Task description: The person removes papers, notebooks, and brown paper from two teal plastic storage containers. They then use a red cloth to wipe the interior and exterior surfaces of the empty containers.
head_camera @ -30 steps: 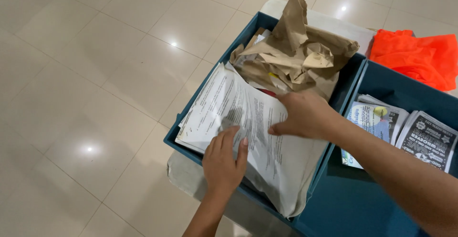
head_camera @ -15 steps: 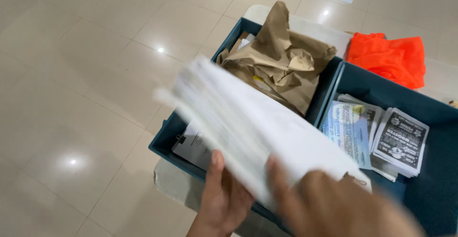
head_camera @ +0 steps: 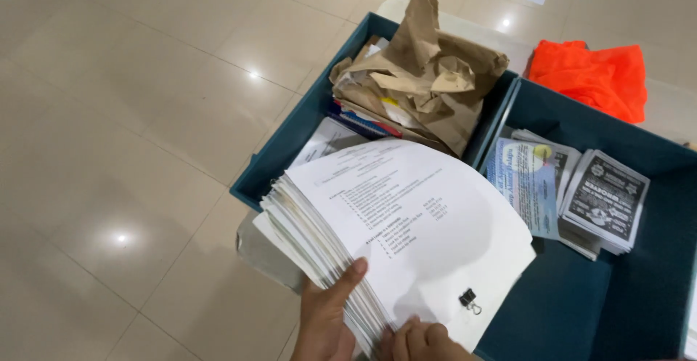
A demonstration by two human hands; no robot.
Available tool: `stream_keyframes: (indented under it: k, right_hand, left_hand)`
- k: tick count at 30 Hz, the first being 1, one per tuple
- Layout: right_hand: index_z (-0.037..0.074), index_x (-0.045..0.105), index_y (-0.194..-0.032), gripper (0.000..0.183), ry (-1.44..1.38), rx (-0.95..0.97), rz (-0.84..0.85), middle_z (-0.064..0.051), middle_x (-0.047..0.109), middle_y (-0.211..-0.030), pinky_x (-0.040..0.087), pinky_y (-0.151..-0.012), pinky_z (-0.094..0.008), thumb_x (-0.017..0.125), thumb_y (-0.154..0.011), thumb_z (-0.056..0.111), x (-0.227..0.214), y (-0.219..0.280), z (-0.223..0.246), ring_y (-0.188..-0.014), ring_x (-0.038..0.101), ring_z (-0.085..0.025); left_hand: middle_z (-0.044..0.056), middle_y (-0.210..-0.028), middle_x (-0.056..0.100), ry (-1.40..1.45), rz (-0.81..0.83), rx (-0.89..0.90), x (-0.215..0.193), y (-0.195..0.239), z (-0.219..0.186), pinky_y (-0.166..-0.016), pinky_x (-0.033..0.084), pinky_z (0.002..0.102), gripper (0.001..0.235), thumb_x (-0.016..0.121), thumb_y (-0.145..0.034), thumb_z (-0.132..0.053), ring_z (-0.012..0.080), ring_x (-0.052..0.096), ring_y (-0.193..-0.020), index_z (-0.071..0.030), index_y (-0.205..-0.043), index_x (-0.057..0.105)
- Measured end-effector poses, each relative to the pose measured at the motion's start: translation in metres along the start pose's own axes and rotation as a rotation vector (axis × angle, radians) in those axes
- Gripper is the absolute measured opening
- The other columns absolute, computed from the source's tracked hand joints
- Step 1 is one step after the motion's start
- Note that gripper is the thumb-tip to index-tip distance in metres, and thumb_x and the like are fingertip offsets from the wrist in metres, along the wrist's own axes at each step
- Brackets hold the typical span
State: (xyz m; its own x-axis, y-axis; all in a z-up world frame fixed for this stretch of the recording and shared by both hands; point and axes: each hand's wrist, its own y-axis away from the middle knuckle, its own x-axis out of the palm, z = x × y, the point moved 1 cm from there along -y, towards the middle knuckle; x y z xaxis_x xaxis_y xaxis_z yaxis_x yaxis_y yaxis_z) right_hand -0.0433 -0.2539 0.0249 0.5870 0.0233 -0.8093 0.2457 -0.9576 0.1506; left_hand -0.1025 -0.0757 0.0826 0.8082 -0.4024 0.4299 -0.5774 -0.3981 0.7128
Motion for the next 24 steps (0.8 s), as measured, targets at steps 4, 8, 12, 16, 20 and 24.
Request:
stream_keyframes:
  k: [4, 8, 12, 16, 20, 24]
  right_hand:
    - [0.021, 0.073, -0.113, 0.027, -1.215, 0.239, 0.292, -0.006, 0.077, -0.089, 0.059, -0.059, -0.043, 0.076, -0.089, 0.031, -0.021, 0.002, -0.091, -0.078, 0.074, -0.026]
    - [0.021, 0.068, -0.126, 0.052, -1.185, 1.192, 0.166, -0.007, 0.074, -0.113, 0.061, -0.077, -0.037, 0.066, -0.086, 0.054, 0.057, 0.04, -0.163, -0.09, 0.074, -0.024]
    - [0.001, 0.059, -0.138, 0.085, -1.726, 1.69, 0.135, -0.032, 0.065, -0.124, 0.058, -0.089, -0.046, 0.057, -0.088, 0.07, 0.157, 0.085, -0.137, -0.105, 0.07, -0.039]
    - [-0.005, 0.043, -0.149, 0.105, -2.234, 1.711, 0.01, -0.038, 0.059, -0.133, 0.056, -0.096, -0.052, 0.065, -0.077, 0.068, 0.144, 0.112, -0.122, -0.118, 0.066, -0.044]
    - [-0.007, 0.036, -0.151, 0.107, -2.237, 1.783, -0.062, -0.042, 0.059, -0.132, 0.058, -0.094, -0.056, 0.074, -0.073, 0.056, 0.106, 0.168, -0.116, -0.12, 0.066, -0.049]
    - [-0.006, 0.034, -0.15, 0.107, -2.526, 1.423, -0.49, -0.04, 0.063, -0.128, 0.061, -0.088, -0.055, 0.081, -0.068, 0.043, 0.108, 0.284, -0.073, -0.115, 0.067, -0.049]
  left_hand:
    - [0.018, -0.127, 0.068, -0.084, 0.045, 0.22, -0.005, -0.006, 0.005, -0.097, 0.053, 0.039, 0.08, 0.083, -0.07, -0.006, 0.0264, 0.065, -0.115, 0.0, -0.142, 0.049]
    - [0.019, -0.124, 0.068, -0.056, 0.03, 0.212, -0.004, -0.01, 0.007, -0.097, 0.055, 0.041, 0.081, 0.085, -0.069, -0.007, 0.0274, 0.065, -0.115, -0.003, -0.141, 0.048]
    - [0.018, -0.12, 0.069, -0.072, 0.045, 0.301, -0.001, -0.011, 0.008, -0.094, 0.056, 0.04, 0.081, 0.085, -0.067, -0.004, 0.0275, 0.067, -0.111, -0.003, -0.139, 0.049]
    - [0.019, -0.115, 0.07, -0.125, 0.143, 0.455, 0.011, 0.005, 0.006, -0.086, 0.059, 0.04, 0.077, 0.084, -0.067, 0.0, 0.0277, 0.07, -0.101, 0.003, -0.136, 0.052]
    - [0.021, -0.111, 0.071, -0.252, 0.226, 0.547, 0.031, 0.037, 0.007, -0.082, 0.062, 0.04, 0.077, 0.084, -0.065, 0.0, 0.0276, 0.073, -0.096, 0.006, -0.135, 0.053]
    - [0.025, -0.11, 0.075, -0.508, 0.476, 0.694, 0.069, 0.074, 0.033, -0.08, 0.064, 0.04, 0.071, 0.087, -0.068, -0.002, 0.0281, 0.075, -0.095, 0.014, -0.131, 0.058]
